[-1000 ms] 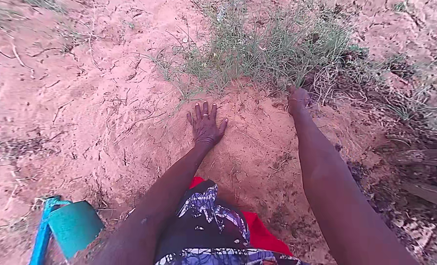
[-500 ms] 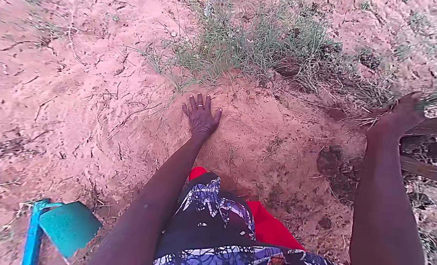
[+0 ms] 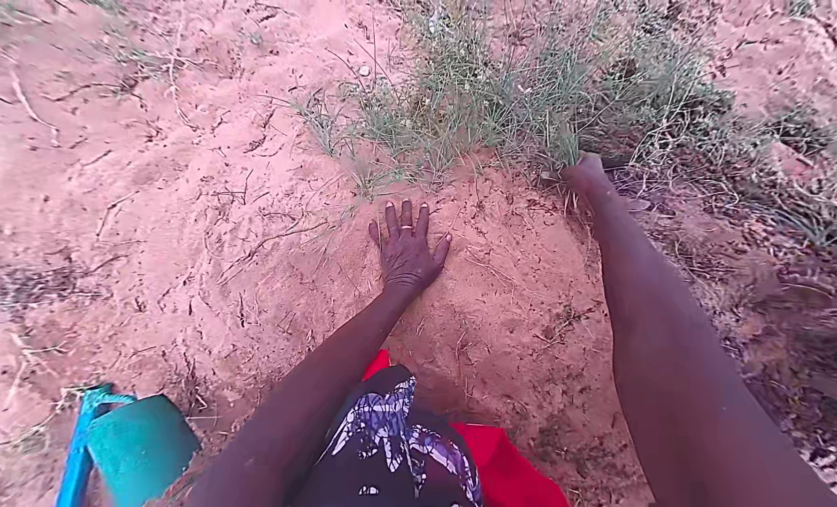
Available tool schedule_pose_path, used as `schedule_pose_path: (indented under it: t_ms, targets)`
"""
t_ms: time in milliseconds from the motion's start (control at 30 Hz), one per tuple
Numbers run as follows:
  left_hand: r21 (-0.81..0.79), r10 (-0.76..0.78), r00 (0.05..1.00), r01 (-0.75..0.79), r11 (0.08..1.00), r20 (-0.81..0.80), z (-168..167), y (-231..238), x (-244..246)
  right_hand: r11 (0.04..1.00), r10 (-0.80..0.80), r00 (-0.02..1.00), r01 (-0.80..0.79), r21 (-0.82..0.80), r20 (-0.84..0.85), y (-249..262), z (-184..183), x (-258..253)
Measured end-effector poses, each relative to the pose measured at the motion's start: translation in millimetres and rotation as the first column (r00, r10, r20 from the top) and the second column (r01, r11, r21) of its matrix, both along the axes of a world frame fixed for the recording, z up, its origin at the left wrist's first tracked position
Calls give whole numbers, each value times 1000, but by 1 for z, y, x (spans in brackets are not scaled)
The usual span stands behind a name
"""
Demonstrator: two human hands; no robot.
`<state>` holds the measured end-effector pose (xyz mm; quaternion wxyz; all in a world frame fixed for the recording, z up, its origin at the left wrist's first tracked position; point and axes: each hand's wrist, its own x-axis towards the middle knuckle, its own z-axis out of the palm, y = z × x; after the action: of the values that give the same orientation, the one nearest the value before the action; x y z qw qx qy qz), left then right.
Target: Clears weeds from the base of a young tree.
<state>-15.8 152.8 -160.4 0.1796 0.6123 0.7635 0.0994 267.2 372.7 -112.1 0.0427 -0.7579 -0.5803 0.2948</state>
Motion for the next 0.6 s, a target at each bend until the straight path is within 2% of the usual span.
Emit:
schedule_pose_path:
  t_ms: [100, 167, 233, 267, 333, 367, 433, 533, 600]
  targets:
    - [-12, 3, 1000, -4, 1000, -12, 0, -2, 2, 996, 87, 977, -78, -52, 196, 22, -19, -18]
    - [1, 5, 1000, -5, 1000, -15, 0, -1, 2, 999, 47, 975, -48, 1, 219, 28, -29, -31]
    - [19, 5, 1000, -5, 1000, -17, -1, -2, 2, 993, -39, 996, 29, 116, 79, 26, -42, -41]
    - [30, 6, 1000, -6, 1000, -17, -2, -3, 3, 975, -85, 995, 94, 199, -52, 21, -45, -43]
    - [57, 12, 1000, -10, 998, -21, -4, -3, 2, 917, -143, 934, 249, 311, -327, 17, -51, -43]
    - [67, 14, 1000, -12, 998, -25, -4, -3, 2, 898, -157, 899, 303, 320, -409, 18, -53, -38]
    - [44, 8, 1000, -6, 999, -27, -3, -3, 3, 866, -216, 791, 426, 261, -573, 22, -59, -26]
    - [13, -2, 1000, 3, 1000, -21, 0, -1, 1, 828, -322, 627, 550, 111, -709, 16, -51, -23]
    - [22, -3, 1000, 3, 1000, -27, 0, -1, 1, 765, -387, 436, 644, -19, -813, 2, -47, -22]
